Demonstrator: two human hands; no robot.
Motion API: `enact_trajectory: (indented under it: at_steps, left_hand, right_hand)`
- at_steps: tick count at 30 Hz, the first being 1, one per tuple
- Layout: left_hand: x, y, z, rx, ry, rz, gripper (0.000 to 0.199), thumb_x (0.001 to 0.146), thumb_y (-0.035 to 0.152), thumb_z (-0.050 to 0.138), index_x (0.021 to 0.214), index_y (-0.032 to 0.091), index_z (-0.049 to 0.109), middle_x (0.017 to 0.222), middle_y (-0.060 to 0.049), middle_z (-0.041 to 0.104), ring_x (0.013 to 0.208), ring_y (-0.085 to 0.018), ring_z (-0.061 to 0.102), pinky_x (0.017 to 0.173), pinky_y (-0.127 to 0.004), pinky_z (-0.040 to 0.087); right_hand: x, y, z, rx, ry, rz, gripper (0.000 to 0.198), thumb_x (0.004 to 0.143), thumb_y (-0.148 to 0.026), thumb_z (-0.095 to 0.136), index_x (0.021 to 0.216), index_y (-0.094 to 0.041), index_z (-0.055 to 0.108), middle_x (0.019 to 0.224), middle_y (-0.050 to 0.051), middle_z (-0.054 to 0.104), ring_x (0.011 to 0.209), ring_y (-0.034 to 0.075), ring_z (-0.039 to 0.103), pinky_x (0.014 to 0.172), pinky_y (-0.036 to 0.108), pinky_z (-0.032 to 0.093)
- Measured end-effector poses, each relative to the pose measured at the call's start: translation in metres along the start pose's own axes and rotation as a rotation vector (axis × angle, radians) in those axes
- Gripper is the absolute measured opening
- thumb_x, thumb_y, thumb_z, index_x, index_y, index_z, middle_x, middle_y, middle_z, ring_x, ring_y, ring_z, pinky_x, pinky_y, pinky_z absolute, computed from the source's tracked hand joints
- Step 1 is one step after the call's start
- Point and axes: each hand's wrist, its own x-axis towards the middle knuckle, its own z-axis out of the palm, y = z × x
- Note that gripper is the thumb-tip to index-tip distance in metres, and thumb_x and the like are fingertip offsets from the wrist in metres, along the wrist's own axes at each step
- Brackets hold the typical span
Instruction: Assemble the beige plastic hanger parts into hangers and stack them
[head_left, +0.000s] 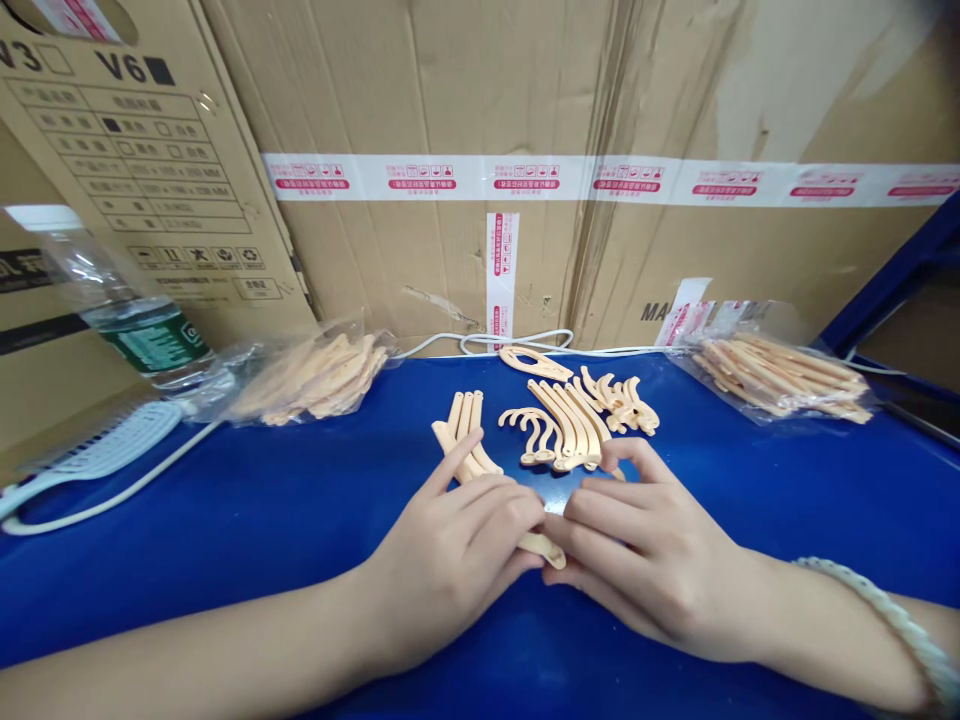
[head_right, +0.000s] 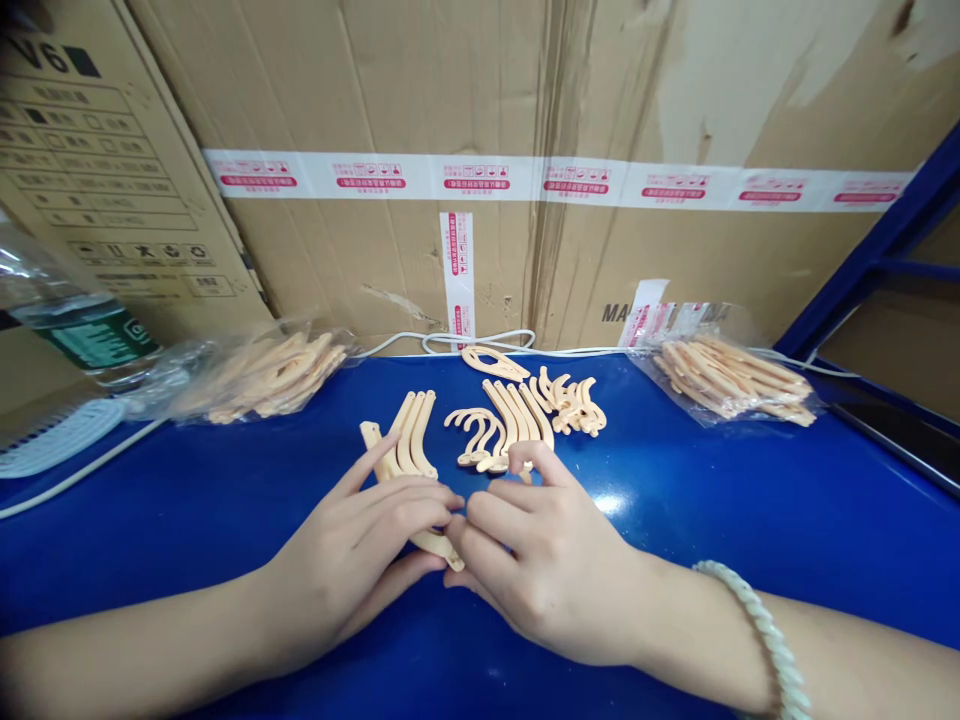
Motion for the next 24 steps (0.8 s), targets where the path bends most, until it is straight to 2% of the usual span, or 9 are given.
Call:
enact_trajectory:
  at_steps: [3,7,9,12,18,24]
  left_hand:
    - [0.0014,-0.0002,0.0005,0.01,-0.037,-0.015,0.015,0.1,0.019,0.041,0.094,0.018,0.054,0.086,-0.004,0.072,0.083,-0.018,0.067,0.108,-0.047,0.035]
    - [0.0045,0.0005,-0.0007,0.08,-0.058,0.017,0.02,0.097,0.016,0.042,0.082,0.017,0.055,0.072,-0.002,0.065,0.069,-0.018,0.06,0.084,-0.04,0.046]
    - [0.005,0.0005,-0.0006,0.112,-0.06,0.031,0.021,0.096,0.015,0.042,0.079,0.016,0.055,0.069,-0.002,0.062,0.064,-0.018,0.056,0.072,-0.037,0.044]
    - [0.0039,0.0003,0.0,0.126,-0.069,0.037,0.023,0.096,0.015,0.041,0.078,0.016,0.055,0.067,-0.001,0.06,0.061,-0.017,0.052,0.065,-0.034,0.039]
    - [0.001,0.0016,-0.0012,0.1,-0.07,0.028,0.027,0.097,0.015,0.038,0.075,0.017,0.054,0.064,0.0,0.057,0.059,-0.016,0.05,0.063,-0.032,0.036]
    - [0.0021,0.0011,-0.0026,0.082,-0.056,0.026,0.023,0.094,0.013,0.043,0.075,0.016,0.056,0.064,0.0,0.057,0.059,-0.016,0.05,0.063,-0.032,0.034]
  right_hand:
    - [-0.0003,-0.001,0.0007,-0.035,-0.01,-0.008,0.027,0.101,-0.023,0.044,0.092,-0.012,0.067,0.063,-0.002,0.056,0.06,0.014,0.048,0.077,0.038,0.034]
    - [-0.0009,-0.0013,0.003,-0.071,0.011,-0.016,0.024,0.098,-0.021,0.049,0.084,-0.014,0.067,0.063,-0.001,0.055,0.065,0.016,0.048,0.081,0.041,0.034]
    - [-0.0008,-0.0012,0.0037,-0.059,0.017,-0.015,0.024,0.097,-0.021,0.051,0.08,-0.013,0.066,0.064,0.0,0.056,0.067,0.017,0.047,0.083,0.042,0.033]
    - [-0.0004,-0.0016,0.0035,0.002,-0.01,0.011,0.027,0.098,-0.023,0.05,0.078,-0.013,0.064,0.064,0.0,0.055,0.067,0.016,0.046,0.083,0.041,0.031]
    - [-0.0026,-0.0031,0.0037,0.145,-0.047,0.086,0.025,0.097,-0.025,0.052,0.077,-0.015,0.062,0.068,0.0,0.057,0.067,0.016,0.047,0.085,0.041,0.029]
    - [-0.0026,-0.0045,0.0047,0.222,-0.058,0.127,0.017,0.092,-0.019,0.055,0.077,-0.015,0.061,0.07,0.0,0.056,0.069,0.016,0.046,0.081,0.038,0.029]
